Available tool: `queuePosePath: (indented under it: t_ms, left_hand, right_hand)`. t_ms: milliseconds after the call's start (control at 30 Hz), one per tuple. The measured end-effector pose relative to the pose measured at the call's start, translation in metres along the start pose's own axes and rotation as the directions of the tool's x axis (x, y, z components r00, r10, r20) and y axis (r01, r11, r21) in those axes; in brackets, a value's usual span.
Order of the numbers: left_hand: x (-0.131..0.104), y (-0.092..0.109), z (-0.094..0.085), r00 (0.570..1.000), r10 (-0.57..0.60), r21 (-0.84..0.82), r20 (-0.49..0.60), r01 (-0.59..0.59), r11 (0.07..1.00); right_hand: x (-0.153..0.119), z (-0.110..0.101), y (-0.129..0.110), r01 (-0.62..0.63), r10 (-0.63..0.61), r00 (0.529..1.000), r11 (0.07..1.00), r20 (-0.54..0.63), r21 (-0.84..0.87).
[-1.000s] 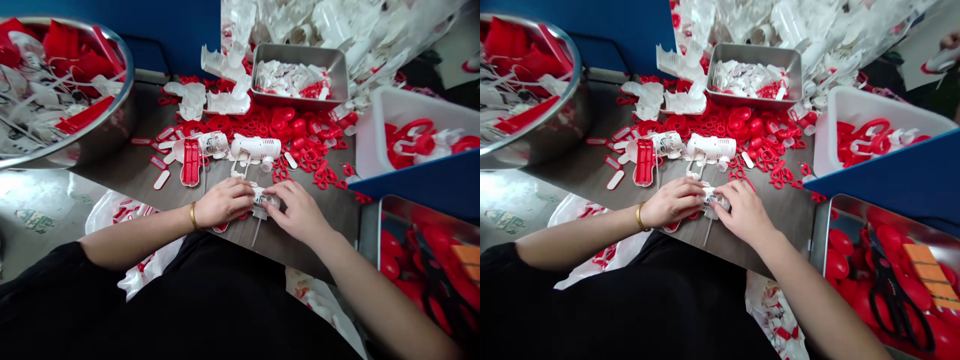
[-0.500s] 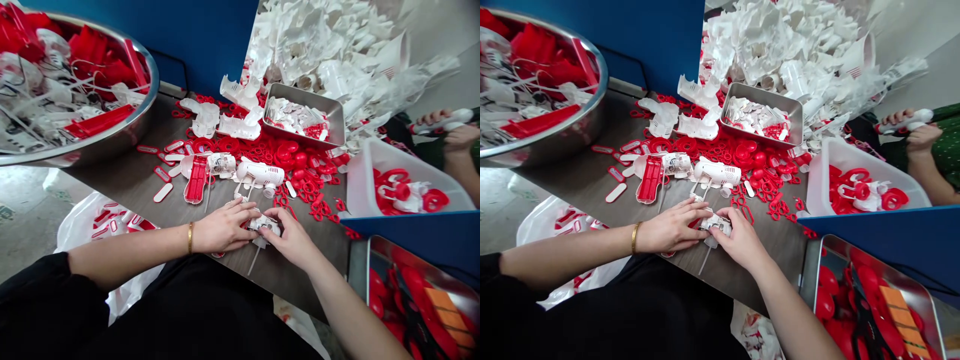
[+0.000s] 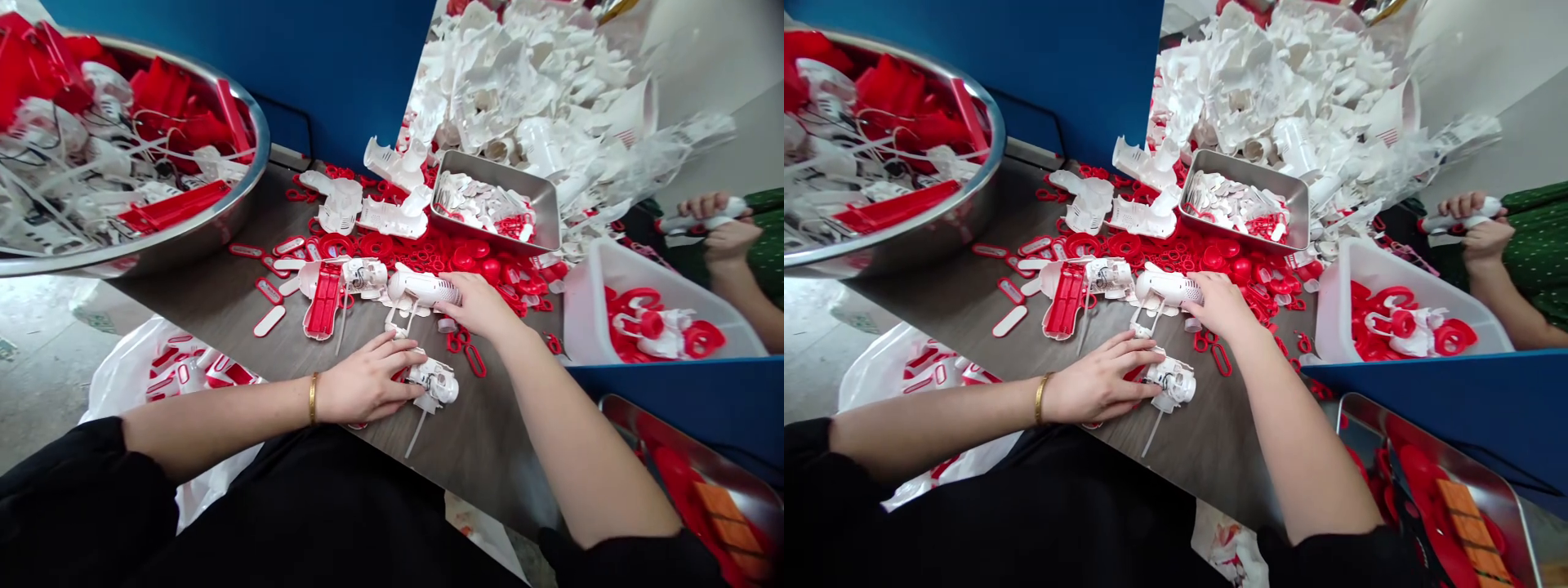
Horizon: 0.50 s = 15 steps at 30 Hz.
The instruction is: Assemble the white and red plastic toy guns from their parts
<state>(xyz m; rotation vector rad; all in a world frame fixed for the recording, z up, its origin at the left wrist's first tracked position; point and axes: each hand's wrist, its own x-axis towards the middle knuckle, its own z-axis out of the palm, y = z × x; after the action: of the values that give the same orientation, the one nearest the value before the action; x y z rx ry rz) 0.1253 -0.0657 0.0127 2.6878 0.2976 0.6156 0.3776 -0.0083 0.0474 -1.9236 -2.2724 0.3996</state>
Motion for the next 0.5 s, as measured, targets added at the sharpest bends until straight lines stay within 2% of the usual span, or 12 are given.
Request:
queuePosePath:
  t_ms: [100, 167, 200, 233, 300, 367, 400, 433, 500]
  left_hand:
    - [0.007, -0.002, -0.026, 0.981, 0.004, -0.026, -0.192, -0.009, 1.0]
    - [0.021, -0.004, -0.05, 0.945, -0.078, -0.017, -0.318, 0.076, 0.997]
    - [0.03, -0.005, -0.061, 0.942, -0.125, 0.003, -0.313, 0.132, 0.991]
    - [0.039, -0.006, -0.07, 0.961, -0.139, 0.026, -0.238, 0.149, 0.988]
    - [0.054, -0.008, -0.078, 0.991, -0.131, 0.061, 0.04, 0.129, 0.99]
    - [0.059, -0.01, -0.075, 0.953, -0.11, 0.077, 0.284, 0.091, 0.993]
    - [0.057, -0.011, -0.07, 0.936, -0.11, 0.092, 0.334, 0.083, 0.992]
    - [0.054, -0.011, -0.065, 0.933, -0.114, 0.116, 0.342, 0.078, 0.99]
    - [0.044, -0.013, -0.054, 0.949, -0.12, 0.164, 0.29, 0.074, 0.984]
  right_hand:
    - [-0.03, -0.014, -0.008, -0.013, 0.023, 0.983, 0.998, -0.182, 0.057]
    - [-0.06, -0.023, -0.019, -0.018, 0.054, 0.958, 0.992, -0.283, 0.128]
    - [-0.076, -0.027, -0.027, -0.018, 0.068, 0.954, 0.985, -0.293, 0.17]
    - [-0.091, -0.028, -0.034, -0.015, 0.075, 0.956, 0.978, -0.283, 0.209]
    - [-0.117, -0.025, -0.048, 0.001, 0.067, 0.966, 0.965, -0.251, 0.263]
    - [-0.133, -0.013, -0.056, 0.018, 0.044, 0.977, 0.958, -0.206, 0.288]
    - [-0.137, -0.006, -0.058, 0.028, 0.028, 0.983, 0.954, -0.181, 0.297]
    - [-0.14, 0.002, -0.059, 0.039, 0.011, 0.987, 0.952, -0.161, 0.304]
    - [-0.141, 0.014, -0.057, 0.057, -0.015, 0.99, 0.95, -0.14, 0.308]
